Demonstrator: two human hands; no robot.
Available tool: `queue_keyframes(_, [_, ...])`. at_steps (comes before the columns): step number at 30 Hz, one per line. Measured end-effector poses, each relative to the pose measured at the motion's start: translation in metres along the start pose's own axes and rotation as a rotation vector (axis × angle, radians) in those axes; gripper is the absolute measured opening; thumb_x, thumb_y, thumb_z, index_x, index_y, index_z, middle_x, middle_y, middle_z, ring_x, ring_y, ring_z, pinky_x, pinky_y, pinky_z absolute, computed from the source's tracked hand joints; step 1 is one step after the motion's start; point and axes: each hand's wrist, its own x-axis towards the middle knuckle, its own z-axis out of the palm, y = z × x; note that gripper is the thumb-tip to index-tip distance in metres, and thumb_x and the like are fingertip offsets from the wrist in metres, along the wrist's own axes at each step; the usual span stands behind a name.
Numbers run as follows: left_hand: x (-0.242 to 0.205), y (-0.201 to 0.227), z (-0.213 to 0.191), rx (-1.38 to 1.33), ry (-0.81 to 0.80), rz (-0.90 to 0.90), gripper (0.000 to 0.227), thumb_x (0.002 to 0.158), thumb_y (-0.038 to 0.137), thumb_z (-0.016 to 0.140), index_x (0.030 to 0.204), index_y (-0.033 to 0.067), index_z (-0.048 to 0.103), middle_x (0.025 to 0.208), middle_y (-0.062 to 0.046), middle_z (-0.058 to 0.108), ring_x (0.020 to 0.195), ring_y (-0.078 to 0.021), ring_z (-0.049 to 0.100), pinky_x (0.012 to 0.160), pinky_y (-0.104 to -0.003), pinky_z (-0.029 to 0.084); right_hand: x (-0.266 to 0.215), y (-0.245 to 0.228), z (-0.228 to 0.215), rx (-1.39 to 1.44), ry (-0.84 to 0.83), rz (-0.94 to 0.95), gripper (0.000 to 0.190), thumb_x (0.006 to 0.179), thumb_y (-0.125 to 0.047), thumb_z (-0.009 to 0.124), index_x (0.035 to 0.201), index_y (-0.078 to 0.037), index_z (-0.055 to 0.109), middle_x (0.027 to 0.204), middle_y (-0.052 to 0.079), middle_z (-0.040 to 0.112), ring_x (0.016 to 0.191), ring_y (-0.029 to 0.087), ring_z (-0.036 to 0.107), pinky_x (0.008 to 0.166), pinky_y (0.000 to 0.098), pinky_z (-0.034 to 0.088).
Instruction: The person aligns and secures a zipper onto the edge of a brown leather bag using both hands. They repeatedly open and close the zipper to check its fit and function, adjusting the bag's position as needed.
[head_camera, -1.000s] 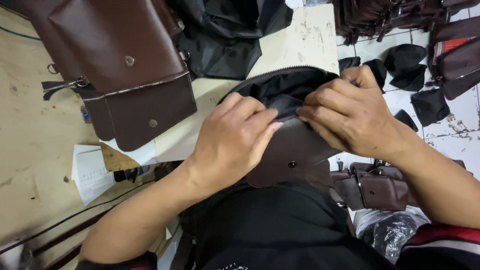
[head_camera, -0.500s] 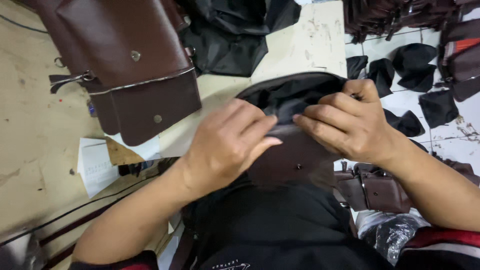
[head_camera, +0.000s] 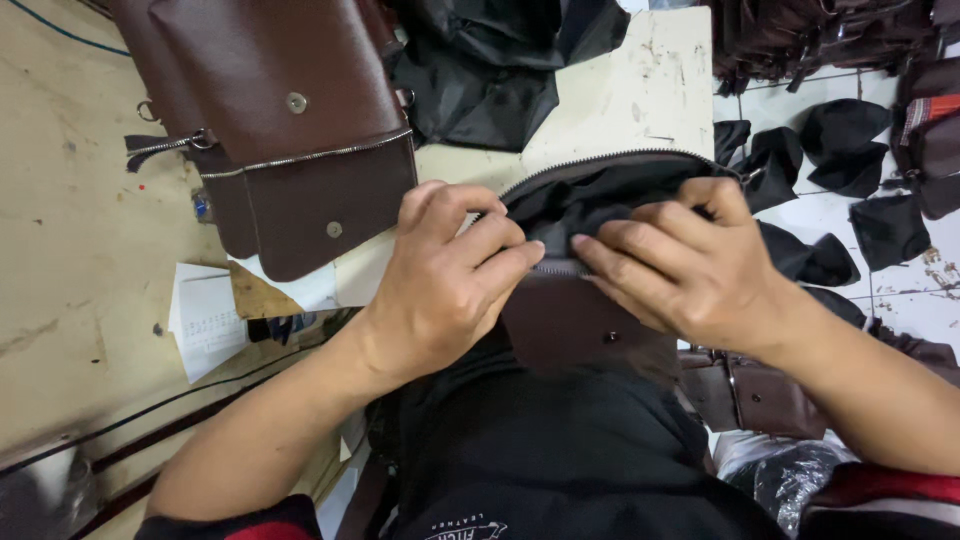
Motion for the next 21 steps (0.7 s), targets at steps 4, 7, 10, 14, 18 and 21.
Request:
queue_keyframes(4, [-0.005,0.004,-0.002,0.003,-0.046,-0.015,0.007,0.1,0.011,0.068,0.102,0.0101,0.075,0.097,0.002,0.068,0.101,-0.028,0.053,0.086,-0.051,0.037,0.01,-0.015,0.0,0.026,-0.052,0.011,0.025,0.107,-0.005,0.051,0.114,-0.007,0.075,0.101,0.003,0.071,0.087,0.018,0.069,0.078,0.0355,0.038])
queue_keyframes(7, [-0.003,0.005,-0.004,0.005,0.011,0.003,0.007,0.101,0.009,0.071,0.096,0.0103,0.075,0.092,0.002,0.069,0.099,-0.0266,0.055,0.087,-0.045,0.035,0.015,-0.023,0.003,0.021,0.01,0.039,0.017,0.104,-0.002,0.058,0.106,-0.006,0.075,0.094,0.003,0.07,0.075,0.017,0.064,0.076,0.0348,0.039])
queue_keyframes(10, [-0.003,0.006,-0.005,0.026,0.042,0.037,0.01,0.101,0.006,0.072,0.094,0.0106,0.076,0.091,0.002,0.069,0.101,-0.0267,0.057,0.087,-0.043,0.035,0.014,-0.027,0.004,0.039,0.001,0.05,0.016,0.104,-0.002,0.058,0.103,-0.005,0.074,0.092,0.002,0.07,0.078,0.018,0.065,0.077,0.0357,0.038])
queue_keyframes(14, [-0.013,0.005,-0.005,0.101,0.024,0.14,0.01,0.103,0.007,0.068,0.096,0.0113,0.074,0.089,0.005,0.066,0.092,-0.0213,0.057,0.089,-0.042,0.034,0.007,-0.029,0.002,-0.035,-0.027,0.031,0.013,0.103,-0.007,0.061,0.099,-0.013,0.072,0.092,-0.006,0.069,0.083,0.015,0.065,0.077,0.0364,0.037])
queue_keyframes(18, [-0.014,0.007,0.001,0.192,0.139,0.241,0.018,0.098,0.008,0.077,0.084,0.0157,0.069,0.086,0.007,0.064,0.075,-0.0131,0.056,0.08,-0.03,0.037,-0.025,-0.015,0.008,-0.173,0.079,-0.092,0.035,0.099,-0.016,0.082,0.079,-0.021,0.054,0.079,-0.004,0.053,0.087,0.018,0.057,0.083,0.037,0.033])
queue_keyframes(21, [-0.017,0.007,0.001,0.172,0.145,0.269,0.014,0.097,0.01,0.081,0.088,0.0146,0.072,0.088,0.006,0.063,0.079,-0.0128,0.054,0.078,-0.029,0.036,-0.044,0.006,-0.011,-0.147,0.033,-0.108,0.014,0.098,0.0,0.08,0.099,-0.014,0.077,0.1,-0.001,0.075,0.08,0.02,0.063,0.076,0.0385,0.027])
